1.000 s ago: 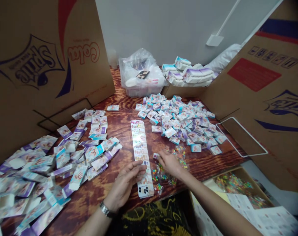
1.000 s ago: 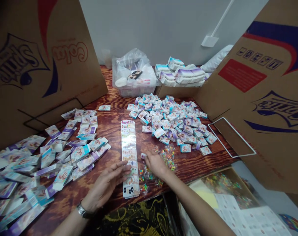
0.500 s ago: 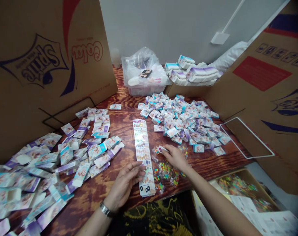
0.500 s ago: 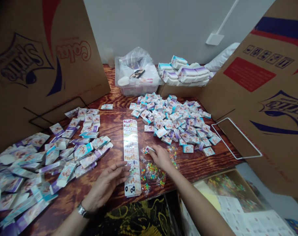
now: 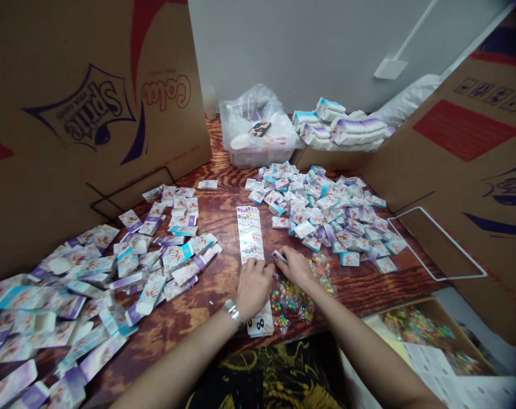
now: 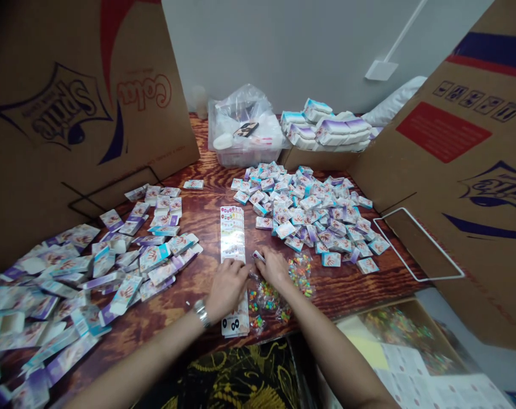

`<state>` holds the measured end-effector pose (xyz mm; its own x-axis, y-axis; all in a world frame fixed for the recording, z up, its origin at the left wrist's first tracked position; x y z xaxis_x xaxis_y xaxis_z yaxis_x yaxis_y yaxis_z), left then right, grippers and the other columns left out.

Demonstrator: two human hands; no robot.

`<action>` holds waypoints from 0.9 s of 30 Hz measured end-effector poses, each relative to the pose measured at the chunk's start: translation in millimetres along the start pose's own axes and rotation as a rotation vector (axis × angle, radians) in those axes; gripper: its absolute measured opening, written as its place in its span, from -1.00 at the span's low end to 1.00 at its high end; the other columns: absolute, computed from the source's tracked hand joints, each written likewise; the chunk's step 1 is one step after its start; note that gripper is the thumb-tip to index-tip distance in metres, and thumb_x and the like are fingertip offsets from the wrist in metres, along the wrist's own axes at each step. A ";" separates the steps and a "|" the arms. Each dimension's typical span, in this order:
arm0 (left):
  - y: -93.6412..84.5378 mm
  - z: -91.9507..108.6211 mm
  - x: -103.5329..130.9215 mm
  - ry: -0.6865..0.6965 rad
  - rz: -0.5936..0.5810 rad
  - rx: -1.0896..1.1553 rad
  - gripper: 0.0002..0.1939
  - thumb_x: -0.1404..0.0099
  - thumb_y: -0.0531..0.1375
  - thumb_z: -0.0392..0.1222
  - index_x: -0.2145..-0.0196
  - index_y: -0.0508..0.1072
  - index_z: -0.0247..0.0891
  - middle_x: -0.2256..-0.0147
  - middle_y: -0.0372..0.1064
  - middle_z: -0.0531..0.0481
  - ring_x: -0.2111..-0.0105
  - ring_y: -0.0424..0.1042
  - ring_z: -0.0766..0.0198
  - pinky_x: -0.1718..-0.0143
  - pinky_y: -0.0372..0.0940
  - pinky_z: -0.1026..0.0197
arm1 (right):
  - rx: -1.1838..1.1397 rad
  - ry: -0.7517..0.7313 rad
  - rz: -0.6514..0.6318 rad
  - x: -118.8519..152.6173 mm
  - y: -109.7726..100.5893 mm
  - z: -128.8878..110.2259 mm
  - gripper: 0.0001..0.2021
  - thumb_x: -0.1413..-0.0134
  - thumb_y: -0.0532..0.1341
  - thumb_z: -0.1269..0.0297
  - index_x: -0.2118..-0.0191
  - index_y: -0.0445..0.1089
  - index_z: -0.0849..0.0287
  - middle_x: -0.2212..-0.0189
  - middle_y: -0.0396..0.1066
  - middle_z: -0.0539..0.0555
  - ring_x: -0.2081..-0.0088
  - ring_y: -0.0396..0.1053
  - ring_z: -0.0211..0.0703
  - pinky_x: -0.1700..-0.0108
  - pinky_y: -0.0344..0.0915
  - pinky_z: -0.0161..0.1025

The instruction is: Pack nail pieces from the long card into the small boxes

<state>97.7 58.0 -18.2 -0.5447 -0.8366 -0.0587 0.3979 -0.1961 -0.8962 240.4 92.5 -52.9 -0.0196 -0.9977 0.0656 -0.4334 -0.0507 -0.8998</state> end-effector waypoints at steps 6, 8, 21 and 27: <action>17.7 8.0 -32.8 0.046 -0.027 -0.069 -0.85 -0.25 0.04 -0.36 0.36 0.41 -0.29 0.32 0.33 -0.14 0.20 0.19 0.07 0.17 0.12 0.01 | -0.093 0.004 0.110 4.8 -31.7 7.6 -0.81 -0.10 0.10 0.19 0.20 0.28 0.16 0.35 0.44 0.06 0.35 0.39 -0.13 0.33 0.19 -0.30; 8.1 0.8 -24.6 0.028 -0.014 -0.071 -0.86 -0.26 0.03 -0.36 0.32 0.38 -0.27 0.32 0.33 -0.11 0.20 0.19 0.09 0.18 0.12 0.05 | -0.156 0.000 0.139 6.8 -39.4 9.8 -0.74 -0.09 0.11 0.17 0.11 0.26 0.15 0.29 0.45 0.06 0.31 0.40 -0.14 0.32 0.21 -0.31; 20.2 14.1 -33.5 0.051 -0.070 -0.225 -0.85 -0.23 0.04 -0.40 0.37 0.41 -0.38 0.30 0.32 -0.21 0.18 0.19 0.01 0.19 0.09 -0.03 | -0.373 -0.111 0.160 12.0 -43.2 -0.8 -0.77 -0.07 0.13 0.17 0.21 0.37 0.17 0.34 0.47 0.05 0.37 0.36 -0.14 0.36 0.20 -0.31; -5.3 26.4 -38.3 0.057 -0.052 -0.185 -0.87 -0.26 0.03 -0.37 0.32 0.38 -0.35 0.30 0.34 -0.17 0.19 0.20 0.08 0.19 0.10 0.03 | -0.429 -0.093 0.214 24.5 -46.5 13.7 -0.76 -0.08 0.10 0.16 0.21 0.36 0.19 0.32 0.45 0.07 0.34 0.36 -0.13 0.32 0.23 -0.28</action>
<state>135.9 77.5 0.4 -0.6037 -0.7966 -0.0302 0.2288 -0.1368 -0.9638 272.4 69.8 -15.4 -0.0772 -0.9844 -0.1580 -0.7609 0.1606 -0.6286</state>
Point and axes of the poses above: each hand's wrist, its own x-axis away from the middle knuckle, its own y-axis out of the palm, z = x × y, the point moved 5 cm from there along -x, towards the middle knuckle
